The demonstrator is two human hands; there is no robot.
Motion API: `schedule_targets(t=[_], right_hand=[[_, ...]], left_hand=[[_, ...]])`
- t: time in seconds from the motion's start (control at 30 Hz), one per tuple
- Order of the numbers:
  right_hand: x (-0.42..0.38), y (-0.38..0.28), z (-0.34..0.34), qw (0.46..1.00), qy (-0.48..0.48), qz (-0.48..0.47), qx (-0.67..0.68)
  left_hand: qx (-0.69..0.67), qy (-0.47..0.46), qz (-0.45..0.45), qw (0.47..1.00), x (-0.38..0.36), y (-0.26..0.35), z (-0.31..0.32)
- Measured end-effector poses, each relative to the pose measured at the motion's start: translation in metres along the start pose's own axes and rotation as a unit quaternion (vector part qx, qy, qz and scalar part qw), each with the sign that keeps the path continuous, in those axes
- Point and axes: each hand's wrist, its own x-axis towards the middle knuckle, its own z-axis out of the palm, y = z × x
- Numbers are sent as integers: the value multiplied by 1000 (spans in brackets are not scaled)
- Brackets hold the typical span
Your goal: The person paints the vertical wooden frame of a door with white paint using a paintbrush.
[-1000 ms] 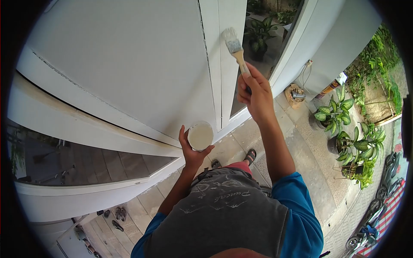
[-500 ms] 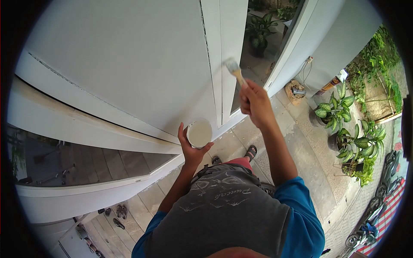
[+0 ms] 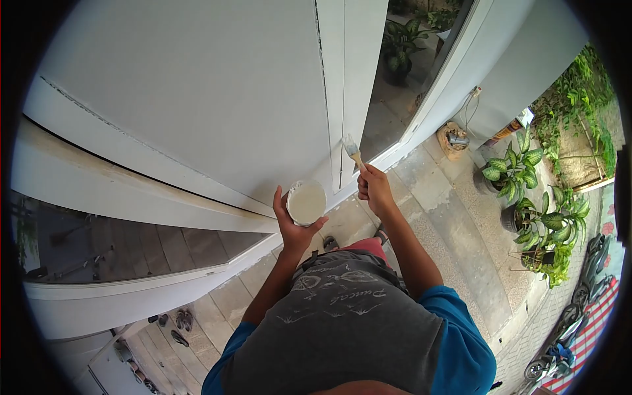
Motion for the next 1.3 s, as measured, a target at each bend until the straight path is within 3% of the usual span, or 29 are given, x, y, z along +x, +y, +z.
schedule_targets(t=[0.07,0.27,0.3,0.37,0.47,0.67,0.73,0.83,1.0,1.13,1.3], right_hand=[[2,2,-5,999,13,48,5],[-58,-142,79,988,-82,-133,3],[-61,-152,86,987,-82,-135,4],[-61,-163,93,961,-124,-248,-17],[-30,-136,78,970,-119,-213,1],[12,-1,-2,995,-51,-87,12],[10,13,-12,998,36,37,21],[10,-10,-8,999,-3,41,-16],[-57,-143,71,987,-89,-134,-26],[-58,-168,88,955,-110,-275,-37],[5,-73,36,987,-93,-133,-4]], left_hand=[[0,2,-1,1000,1,2,0],[5,4,-18,1000,-4,3,-2],[4,3,-16,1000,-4,4,-3],[27,9,1,1000,-3,7,-2],[32,12,8,999,-1,8,-3],[1,11,4,1000,-2,5,-4],[-3,12,4,1000,-1,5,-4],[-2,10,8,1000,0,7,-4],[0,11,6,1000,-2,6,-6],[24,18,6,1000,-3,8,-4],[-8,13,2,1000,-4,4,-2]])
